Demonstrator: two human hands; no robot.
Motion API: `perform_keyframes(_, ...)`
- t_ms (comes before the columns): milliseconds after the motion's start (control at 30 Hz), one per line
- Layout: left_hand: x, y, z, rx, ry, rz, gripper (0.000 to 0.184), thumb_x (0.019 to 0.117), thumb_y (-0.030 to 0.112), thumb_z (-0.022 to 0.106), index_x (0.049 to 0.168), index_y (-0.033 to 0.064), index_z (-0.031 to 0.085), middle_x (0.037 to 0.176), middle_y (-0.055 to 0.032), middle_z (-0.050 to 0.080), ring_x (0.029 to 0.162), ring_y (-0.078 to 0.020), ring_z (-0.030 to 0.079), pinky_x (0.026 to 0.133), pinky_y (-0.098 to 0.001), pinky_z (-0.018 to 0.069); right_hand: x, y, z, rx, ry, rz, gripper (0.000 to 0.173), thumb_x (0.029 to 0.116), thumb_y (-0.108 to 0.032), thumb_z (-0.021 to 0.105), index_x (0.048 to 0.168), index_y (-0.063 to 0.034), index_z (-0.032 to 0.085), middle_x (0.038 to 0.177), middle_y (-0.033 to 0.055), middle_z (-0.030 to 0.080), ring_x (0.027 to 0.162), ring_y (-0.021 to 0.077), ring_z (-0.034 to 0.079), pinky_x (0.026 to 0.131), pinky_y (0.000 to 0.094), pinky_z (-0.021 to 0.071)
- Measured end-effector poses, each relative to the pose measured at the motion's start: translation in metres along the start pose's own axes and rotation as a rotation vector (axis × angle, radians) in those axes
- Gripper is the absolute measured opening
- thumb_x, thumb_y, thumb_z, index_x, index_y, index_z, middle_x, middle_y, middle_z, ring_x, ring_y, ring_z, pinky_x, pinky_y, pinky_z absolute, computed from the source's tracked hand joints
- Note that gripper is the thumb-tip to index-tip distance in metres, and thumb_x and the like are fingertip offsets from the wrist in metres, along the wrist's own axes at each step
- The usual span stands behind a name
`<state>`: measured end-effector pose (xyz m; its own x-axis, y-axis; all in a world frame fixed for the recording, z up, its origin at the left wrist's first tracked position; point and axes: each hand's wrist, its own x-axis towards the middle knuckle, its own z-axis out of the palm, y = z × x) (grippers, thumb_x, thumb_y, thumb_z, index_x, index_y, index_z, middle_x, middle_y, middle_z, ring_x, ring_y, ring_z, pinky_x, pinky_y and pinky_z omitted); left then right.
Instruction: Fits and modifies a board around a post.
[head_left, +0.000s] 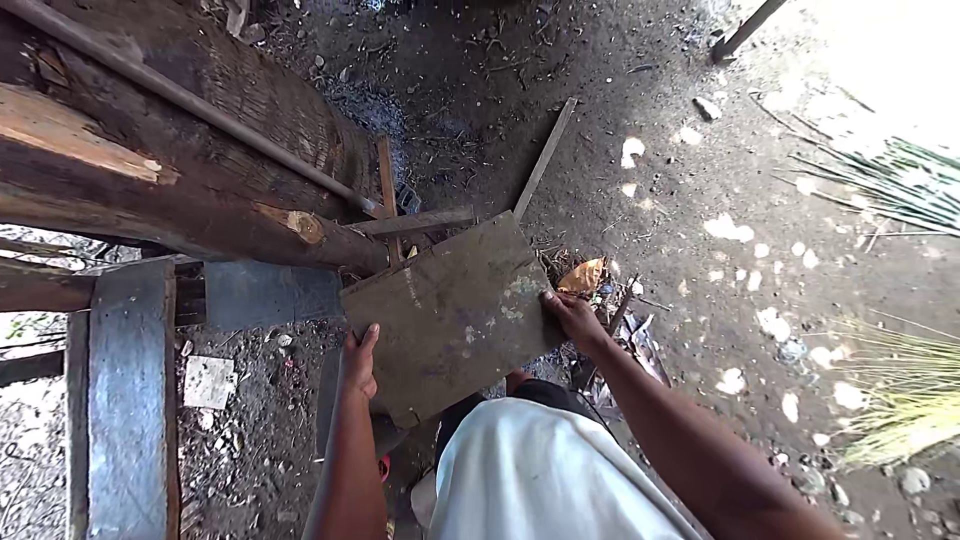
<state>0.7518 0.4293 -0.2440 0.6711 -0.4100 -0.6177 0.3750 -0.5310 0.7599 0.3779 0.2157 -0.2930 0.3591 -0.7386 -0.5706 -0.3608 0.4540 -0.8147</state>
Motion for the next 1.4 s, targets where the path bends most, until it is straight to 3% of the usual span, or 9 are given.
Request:
perform_keyframes(300, 0.001, -0.003, 0.003, 0.096, 0.137, -0.034, 0.063, 0.1019, 0.05, 0.059, 0.151, 0.0118, 0.049, 0.15, -0.0113, 0.054, 0.137, -0.0219, 0.052, 0.113, -0.0493, 0.0433, -0.006, 0.001, -0.005, 0.111, -0.064, 0.038, 0.031, 0.1004, -0.035, 0.068, 0.108, -0.0051, 0.074, 0.096, 0.0092, 0.076, 0.087, 0.0193, 0.074, 0.081, 0.0388, 0.063)
perform_keyframes(433, 0.0, -0.004, 0.006, 0.166, 0.212, -0.042, 0.064, 0.1044, 0.055, 0.05, 0.147, 0.0071, 0.053, 0.151, -0.0149, 0.052, 0.141, -0.0254, 0.048, 0.116, -0.0535, 0.0373, -0.016, -0.017, -0.01, 0.203, -0.245, 0.185, 0.042, 0.0957, -0.027, 0.073, 0.129, -0.0038, 0.061, 0.108, 0.0121, 0.074, 0.095, 0.0224, 0.074, 0.086, 0.0412, 0.0632)
perform_keyframes(533, 0.004, -0.006, 0.008, 0.214, 0.247, -0.073, 0.071, 0.1035, 0.061, 0.047, 0.145, 0.0039, 0.055, 0.149, -0.0198, 0.053, 0.14, -0.0312, 0.048, 0.114, -0.0586, 0.0382, -0.026, -0.034, -0.015, 0.248, -0.317, 0.196, 0.036, 0.0979, -0.022, 0.069, 0.129, -0.0047, 0.061, 0.107, 0.0115, 0.075, 0.092, 0.0221, 0.074, 0.084, 0.0415, 0.0635)
perform_keyframes(733, 0.02, 0.003, 0.027, 0.323, -0.061, 0.03, 0.065, 0.1057, 0.044, 0.054, 0.157, 0.007, 0.039, 0.158, -0.0187, 0.045, 0.144, -0.0331, 0.045, 0.114, -0.0603, 0.0402, -0.049, -0.08, 0.019, 0.187, -0.224, -0.135, 0.029, 0.0945, -0.014, 0.07, 0.12, -0.0011, 0.07, 0.104, 0.0094, 0.076, 0.092, 0.0183, 0.074, 0.085, 0.0385, 0.0629)
perform_keyframes(867, -0.013, 0.049, 0.072, 0.264, -0.275, 0.324, 0.052, 0.1068, 0.029, 0.052, 0.153, 0.0049, 0.045, 0.149, -0.0152, 0.055, 0.132, -0.0229, 0.059, 0.11, -0.0436, 0.0502, -0.056, -0.105, 0.068, -0.291, -0.134, -0.303, 0.043, 0.0935, -0.029, 0.07, 0.131, -0.0092, 0.069, 0.102, 0.0021, 0.077, 0.09, 0.0092, 0.073, 0.084, 0.0354, 0.062)
perform_keyframes(1000, -0.047, 0.077, 0.104, 0.275, -0.347, 0.547, 0.071, 0.1053, 0.051, 0.05, 0.163, 0.0148, 0.03, 0.162, -0.0109, 0.042, 0.14, -0.0191, 0.052, 0.113, -0.0403, 0.0484, -0.058, -0.115, 0.107, -0.435, -0.032, -0.316, 0.047, 0.093, -0.03, 0.065, 0.136, -0.0097, 0.066, 0.094, 0.0042, 0.076, 0.08, 0.0151, 0.071, 0.076, 0.0422, 0.0599)
perform_keyframes(1100, -0.053, 0.078, 0.119, 0.271, -0.362, 0.572, 0.088, 0.1013, 0.059, 0.054, 0.167, 0.0148, 0.015, 0.168, -0.0133, 0.03, 0.148, -0.019, 0.041, 0.12, -0.0407, 0.0413, -0.065, -0.121, 0.134, -0.477, -0.053, -0.368, 0.053, 0.0948, -0.025, 0.062, 0.144, -0.0068, 0.059, 0.117, 0.0077, 0.074, 0.095, 0.018, 0.072, 0.086, 0.0419, 0.0601)
perform_keyframes(1200, -0.059, 0.083, 0.117, 0.29, -0.247, 0.524, 0.091, 0.1012, 0.048, 0.059, 0.166, 0.0095, 0.009, 0.165, -0.0192, 0.033, 0.148, -0.0209, 0.041, 0.122, -0.0408, 0.0376, -0.072, -0.124, 0.159, -0.575, -0.18, -0.491, 0.063, 0.0958, -0.027, 0.062, 0.152, -0.0033, 0.048, 0.151, 0.0143, 0.054, 0.126, 0.0229, 0.064, 0.103, 0.0425, 0.0551)
perform_keyframes(1400, -0.064, 0.092, 0.077, 0.403, -0.109, 0.439, 0.069, 0.1054, 0.026, 0.053, 0.164, 0.0073, 0.021, 0.15, -0.0189, 0.052, 0.135, -0.019, 0.056, 0.115, -0.0369, 0.0453, -0.066, -0.128, 0.161, -0.467, -0.54, -0.491, 0.076, 0.0969, -0.048, 0.067, 0.159, -0.0128, 0.04, 0.163, 0.0112, 0.041, 0.142, 0.0206, 0.05, 0.113, 0.0408, 0.0471)
